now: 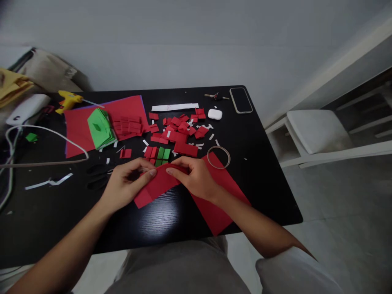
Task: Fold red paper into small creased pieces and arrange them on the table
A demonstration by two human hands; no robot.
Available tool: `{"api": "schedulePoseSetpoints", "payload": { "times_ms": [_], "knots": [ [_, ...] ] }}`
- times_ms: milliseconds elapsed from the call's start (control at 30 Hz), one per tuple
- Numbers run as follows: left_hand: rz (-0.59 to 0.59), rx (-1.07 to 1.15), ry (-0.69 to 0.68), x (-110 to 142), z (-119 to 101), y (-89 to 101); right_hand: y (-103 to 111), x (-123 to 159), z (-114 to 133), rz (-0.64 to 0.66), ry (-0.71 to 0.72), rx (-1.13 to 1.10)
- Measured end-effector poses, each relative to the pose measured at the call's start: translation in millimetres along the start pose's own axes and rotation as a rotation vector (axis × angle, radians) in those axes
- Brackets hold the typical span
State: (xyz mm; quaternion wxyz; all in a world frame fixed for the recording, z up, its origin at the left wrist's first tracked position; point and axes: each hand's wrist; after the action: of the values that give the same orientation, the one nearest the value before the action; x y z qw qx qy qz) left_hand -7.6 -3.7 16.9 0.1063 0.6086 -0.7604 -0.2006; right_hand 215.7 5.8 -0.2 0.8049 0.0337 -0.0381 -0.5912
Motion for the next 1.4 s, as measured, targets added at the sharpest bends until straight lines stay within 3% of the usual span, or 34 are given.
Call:
{"api": "schedulePoseSetpoints", "payload": {
  "times_ms": [133, 300, 567, 733, 1033, 1400],
  "knots": [
    [0.070, -0.030, -0.011, 0.0, 2.6, -1.8, -1.7, 1.1, -2.8, 0.045, 0.033, 0.039],
    [0.025, -0.075, -0.016, 1.2, 4.6, -2.7, -2.1, 1.7, -3.0, 0.037, 0.051, 0.061],
    [-0.025, -0.140, -0.072, 0.3, 7.7, -2.4, -2.0, 3.6, 1.7, -0.090, 0.142, 0.112],
    [-0.032, -0.245, -0.206, 0.8, 10.4, -2.7, -1.3, 3.6, 3.7, -0.078, 0.108, 0.063],
    [0.065, -0.242, -0.258, 1.7, 9.8, -5.1, -6.6, 6.4, -2.7, -0.032, 0.147, 0.156],
    [-0.001, -0.210, -0.329, 4.0, 9.6, -9.6, -7.5, 6.5, -0.9, 0.011, 0.038, -0.021]
  ]
}}
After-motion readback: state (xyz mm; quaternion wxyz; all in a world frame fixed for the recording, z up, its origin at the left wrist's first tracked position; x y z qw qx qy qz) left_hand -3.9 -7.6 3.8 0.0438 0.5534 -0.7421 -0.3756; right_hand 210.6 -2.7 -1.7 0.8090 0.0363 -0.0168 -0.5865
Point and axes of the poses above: each hand's wrist, its own x-axis away from the middle knuckle, its own y-axis out of the back of the hand, z = x × y, and after that the axes turned 2 degrees about -x, right-handed
